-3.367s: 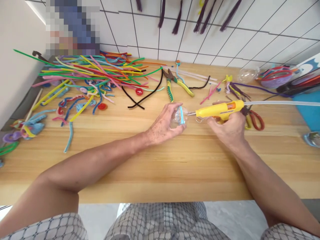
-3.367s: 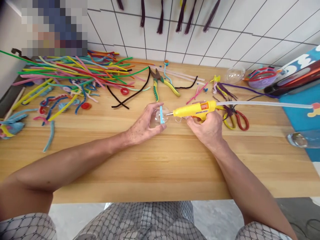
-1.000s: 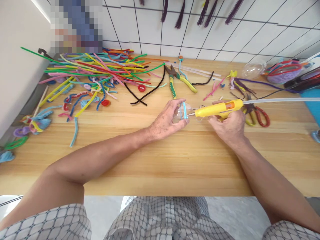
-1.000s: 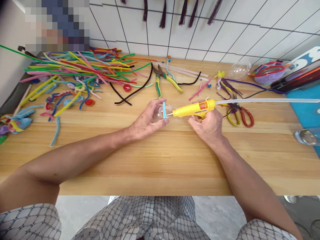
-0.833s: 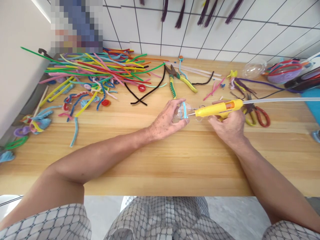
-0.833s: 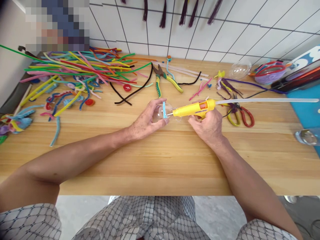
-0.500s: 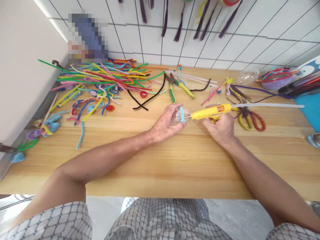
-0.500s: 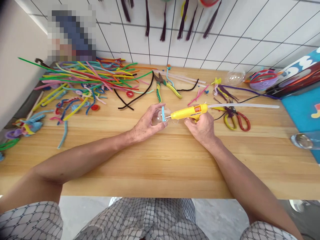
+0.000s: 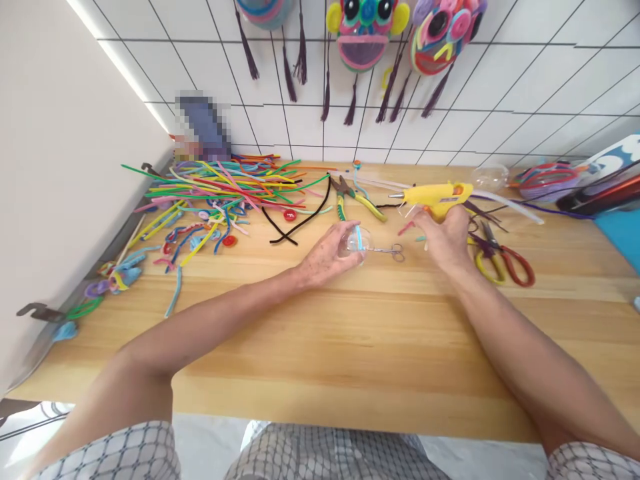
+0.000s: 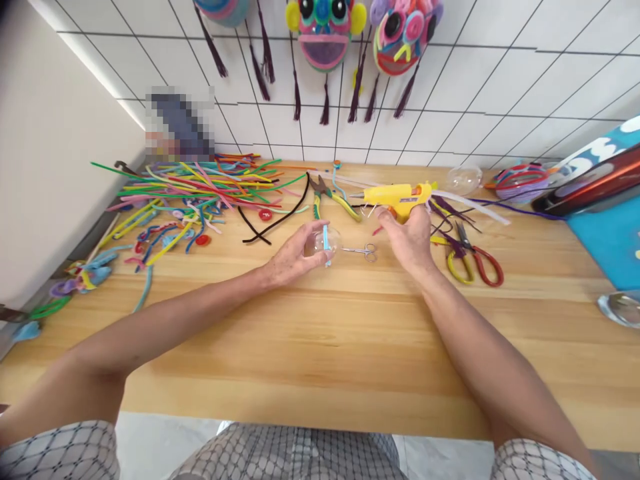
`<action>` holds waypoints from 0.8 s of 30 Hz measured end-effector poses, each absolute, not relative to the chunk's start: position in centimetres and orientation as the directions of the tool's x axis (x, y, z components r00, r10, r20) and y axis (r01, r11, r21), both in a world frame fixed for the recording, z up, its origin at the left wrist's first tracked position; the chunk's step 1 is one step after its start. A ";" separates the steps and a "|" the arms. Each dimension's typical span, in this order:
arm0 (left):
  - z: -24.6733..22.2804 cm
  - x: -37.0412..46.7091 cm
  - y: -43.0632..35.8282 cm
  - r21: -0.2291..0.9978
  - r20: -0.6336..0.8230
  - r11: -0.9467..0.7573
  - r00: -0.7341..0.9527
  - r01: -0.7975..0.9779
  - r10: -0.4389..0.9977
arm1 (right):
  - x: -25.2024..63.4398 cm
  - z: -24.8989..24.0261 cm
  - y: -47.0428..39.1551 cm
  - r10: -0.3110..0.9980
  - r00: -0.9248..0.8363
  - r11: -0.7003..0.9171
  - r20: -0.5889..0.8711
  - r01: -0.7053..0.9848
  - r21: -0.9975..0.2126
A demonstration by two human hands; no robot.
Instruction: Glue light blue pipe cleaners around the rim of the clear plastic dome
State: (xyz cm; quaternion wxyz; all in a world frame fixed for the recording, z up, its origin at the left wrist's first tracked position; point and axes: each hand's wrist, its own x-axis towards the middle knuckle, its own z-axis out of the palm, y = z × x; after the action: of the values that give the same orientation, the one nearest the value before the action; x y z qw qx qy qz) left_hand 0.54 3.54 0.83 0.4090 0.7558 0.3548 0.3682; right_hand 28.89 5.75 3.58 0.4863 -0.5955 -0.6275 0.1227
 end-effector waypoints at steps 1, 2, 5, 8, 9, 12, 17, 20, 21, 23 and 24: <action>0.8 0.4 3.8 0.880 0.258 -0.405 0.465 0.249 0.847 | 28.9 2.9 6.0 0.875 0.213 0.227 0.435 0.614 -0.756; 0.8 0.3 4.0 0.878 0.253 -0.401 0.457 0.262 0.853 | 28.9 2.3 6.1 0.881 0.250 0.186 0.402 0.598 -0.780; 0.6 -0.3 4.0 0.860 0.274 -0.419 0.431 0.290 0.860 | 28.8 1.3 6.0 0.881 0.313 0.106 0.354 0.599 -0.794; 0.3 -0.8 4.0 0.833 0.342 -0.472 0.402 0.289 0.849 | 28.7 1.0 5.6 0.894 0.297 0.098 0.335 0.601 -0.793; 0.3 -0.8 4.0 0.816 0.374 -0.507 0.413 0.279 0.830 | 28.6 1.0 5.5 0.900 0.286 0.102 0.329 0.595 -0.797; 0.8 -0.3 4.4 0.753 0.411 -0.598 0.512 0.276 0.754 | 28.6 1.0 5.4 0.903 0.282 0.115 0.324 0.568 -0.815; 1.6 0.0 5.2 0.650 0.356 -0.600 0.510 0.467 0.783 | 28.8 0.4 5.5 0.899 0.288 0.120 0.329 0.562 -0.818; 1.4 -0.7 5.5 0.614 0.388 -0.564 0.410 0.552 0.825 | 28.9 -0.2 5.6 0.892 0.295 0.127 0.341 0.561 -0.818; 1.3 -0.9 5.6 0.610 0.395 -0.550 0.383 0.571 0.835 | 29.0 -0.4 5.7 0.888 0.299 0.130 0.348 0.564 -0.816; 1.1 -1.2 5.7 0.598 0.401 -0.540 0.363 0.592 0.841 | 29.0 -0.5 5.8 0.880 0.299 0.140 0.368 0.577 -0.804; 1.1 -1.3 5.8 0.589 0.404 -0.546 0.368 0.596 0.838 | 28.9 -0.5 5.8 0.877 0.296 0.146 0.379 0.588 -0.796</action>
State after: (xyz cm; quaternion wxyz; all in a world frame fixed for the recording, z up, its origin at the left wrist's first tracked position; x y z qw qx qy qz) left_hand -1.26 5.80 1.06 0.1750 0.8084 0.4433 0.3456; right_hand 28.90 5.82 -0.53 0.4924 -0.6369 -0.5748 0.1466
